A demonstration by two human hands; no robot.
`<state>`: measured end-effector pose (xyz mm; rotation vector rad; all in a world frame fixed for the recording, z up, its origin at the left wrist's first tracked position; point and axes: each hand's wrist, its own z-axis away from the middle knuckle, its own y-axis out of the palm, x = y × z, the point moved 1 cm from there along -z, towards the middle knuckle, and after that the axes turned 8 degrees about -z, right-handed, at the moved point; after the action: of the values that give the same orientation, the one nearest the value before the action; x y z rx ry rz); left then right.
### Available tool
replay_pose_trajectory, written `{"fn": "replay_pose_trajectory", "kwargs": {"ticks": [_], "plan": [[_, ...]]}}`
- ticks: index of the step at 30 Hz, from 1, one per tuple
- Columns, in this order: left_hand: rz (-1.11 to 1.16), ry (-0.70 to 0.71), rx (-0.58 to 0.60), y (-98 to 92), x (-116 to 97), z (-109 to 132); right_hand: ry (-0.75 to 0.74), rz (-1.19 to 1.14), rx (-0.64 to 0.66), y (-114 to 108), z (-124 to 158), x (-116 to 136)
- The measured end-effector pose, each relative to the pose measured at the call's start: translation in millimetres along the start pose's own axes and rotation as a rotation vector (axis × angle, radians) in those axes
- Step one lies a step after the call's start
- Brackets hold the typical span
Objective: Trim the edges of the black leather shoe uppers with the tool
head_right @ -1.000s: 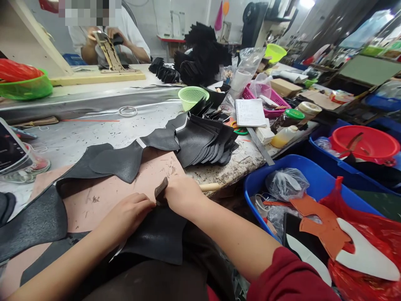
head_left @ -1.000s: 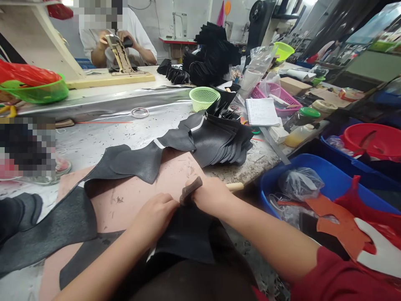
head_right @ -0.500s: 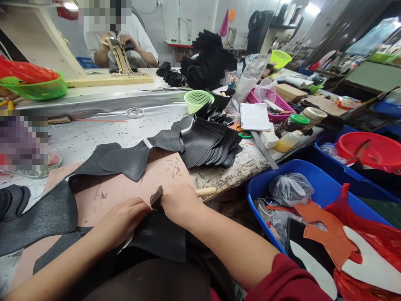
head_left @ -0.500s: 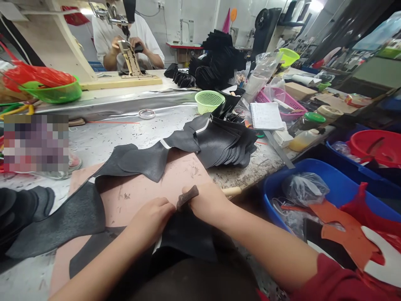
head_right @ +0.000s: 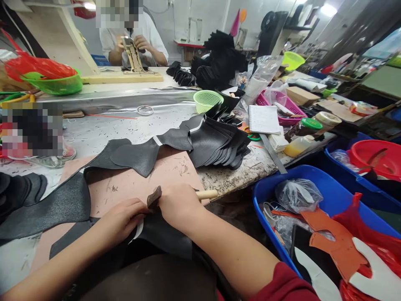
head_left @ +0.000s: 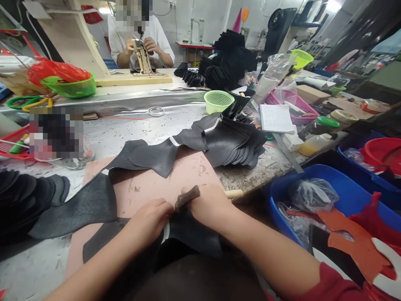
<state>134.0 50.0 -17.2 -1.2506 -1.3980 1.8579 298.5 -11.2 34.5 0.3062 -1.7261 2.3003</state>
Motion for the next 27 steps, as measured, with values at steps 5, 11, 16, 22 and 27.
{"fn": "replay_pose_trajectory", "kwargs": {"ticks": [5,11,16,22,27], "plan": [[-0.054,0.035,-0.007,-0.9,1,6,-0.040,0.008,-0.008,6,-1,7],[-0.079,0.019,-0.003,-2.9,2,15,-0.052,0.044,-0.007,13,-3,14],[0.010,0.063,-0.027,-1.3,7,21,-0.041,0.059,-0.029,15,-2,23],[-0.030,0.187,0.007,-7.5,19,24,-0.027,0.046,-0.044,22,1,26],[0.006,0.113,0.055,-5.5,14,7,-0.011,0.069,-0.056,15,2,7]]}}
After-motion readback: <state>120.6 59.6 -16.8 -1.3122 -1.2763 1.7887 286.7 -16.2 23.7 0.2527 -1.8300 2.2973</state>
